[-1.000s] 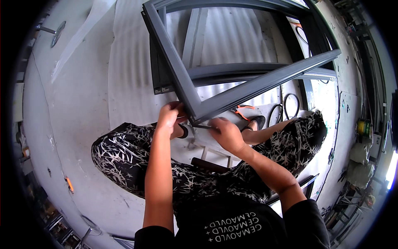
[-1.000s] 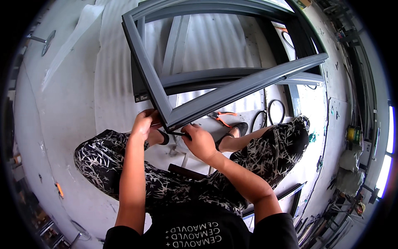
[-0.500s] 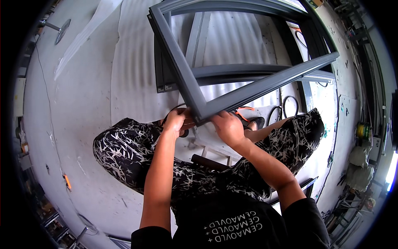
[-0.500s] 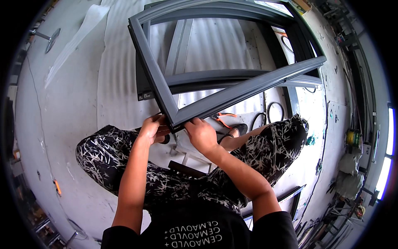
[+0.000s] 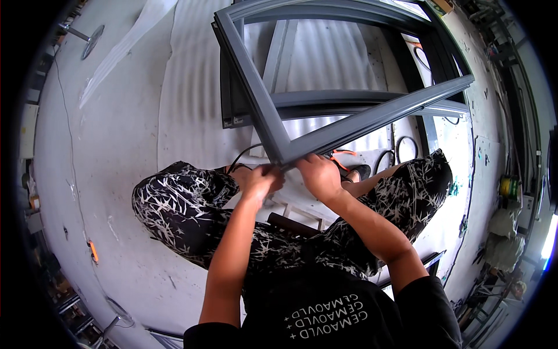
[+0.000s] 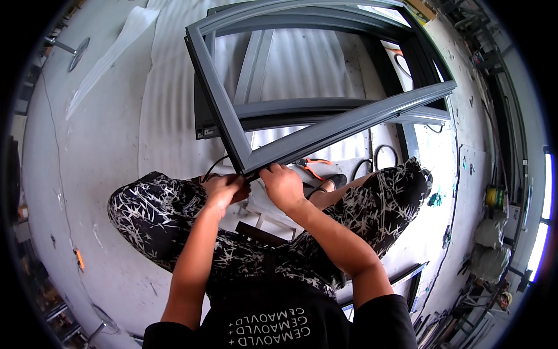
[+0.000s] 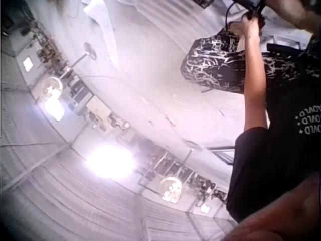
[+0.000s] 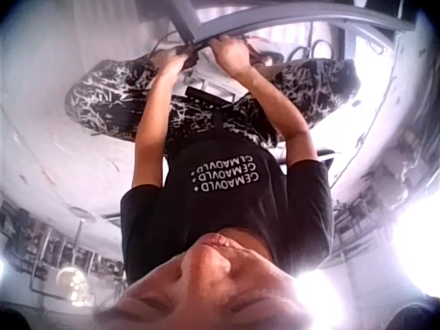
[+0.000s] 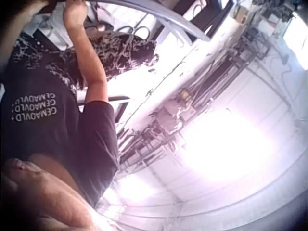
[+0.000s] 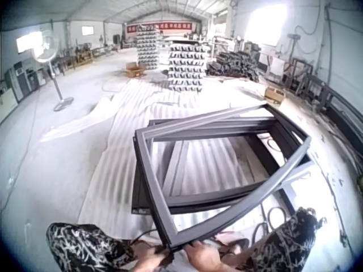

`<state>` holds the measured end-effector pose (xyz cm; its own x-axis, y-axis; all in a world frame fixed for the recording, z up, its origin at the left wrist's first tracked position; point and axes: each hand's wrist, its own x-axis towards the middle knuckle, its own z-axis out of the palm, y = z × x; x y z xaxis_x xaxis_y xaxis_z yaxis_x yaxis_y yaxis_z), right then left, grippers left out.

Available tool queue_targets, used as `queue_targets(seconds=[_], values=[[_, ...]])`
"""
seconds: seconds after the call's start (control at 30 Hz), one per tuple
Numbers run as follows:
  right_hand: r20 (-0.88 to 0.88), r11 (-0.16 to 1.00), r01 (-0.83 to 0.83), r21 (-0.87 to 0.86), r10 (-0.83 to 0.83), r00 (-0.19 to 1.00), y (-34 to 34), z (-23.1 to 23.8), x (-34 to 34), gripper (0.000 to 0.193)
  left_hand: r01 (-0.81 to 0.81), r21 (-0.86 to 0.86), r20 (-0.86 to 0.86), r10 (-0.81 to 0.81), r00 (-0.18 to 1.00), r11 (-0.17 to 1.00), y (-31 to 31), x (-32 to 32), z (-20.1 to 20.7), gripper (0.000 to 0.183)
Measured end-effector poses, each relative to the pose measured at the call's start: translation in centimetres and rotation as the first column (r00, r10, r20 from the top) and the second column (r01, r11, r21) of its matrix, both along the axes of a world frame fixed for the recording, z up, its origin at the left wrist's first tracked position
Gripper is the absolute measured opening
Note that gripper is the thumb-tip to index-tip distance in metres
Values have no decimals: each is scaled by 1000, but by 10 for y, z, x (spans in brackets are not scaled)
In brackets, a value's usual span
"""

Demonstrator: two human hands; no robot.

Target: The person inserts a rubber seal strip into the groove of a metal window frame by hand, cuts the strip using pliers, and sets the frame aside. The person then picks up another window frame and presses a rubber seal strip into its grooves by hand.

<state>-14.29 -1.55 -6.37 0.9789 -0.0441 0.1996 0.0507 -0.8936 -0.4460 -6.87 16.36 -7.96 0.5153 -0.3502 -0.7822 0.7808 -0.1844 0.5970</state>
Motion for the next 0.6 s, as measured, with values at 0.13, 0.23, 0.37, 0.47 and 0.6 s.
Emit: queue_targets(seconds=[0.13, 0.23, 0.37, 0.47, 0.6], values=[[-4, 1000, 22, 9, -22, 1000, 2, -2, 0, 15, -81, -71, 164, 92, 982, 994, -6, -25, -13, 23], [-14, 1000, 25, -2, -25, 1000, 3, 1, 0, 19, -186, -81, 166, 197, 966, 979, -8, -27, -11, 19], [-3, 999, 32, 4, -32, 999, 6, 2, 0, 16, -205, -75, 173, 215, 961, 976, -5, -27, -18, 17], [35, 999, 33, 6, -33, 999, 5, -4, 0, 17, -206, -102, 104, 217, 971, 973, -4, -24, -14, 17], [23, 999, 34, -13, -34, 999, 5, -3, 0, 18, -232, -140, -39, 229, 973, 962, -5, -24, -19, 22]])
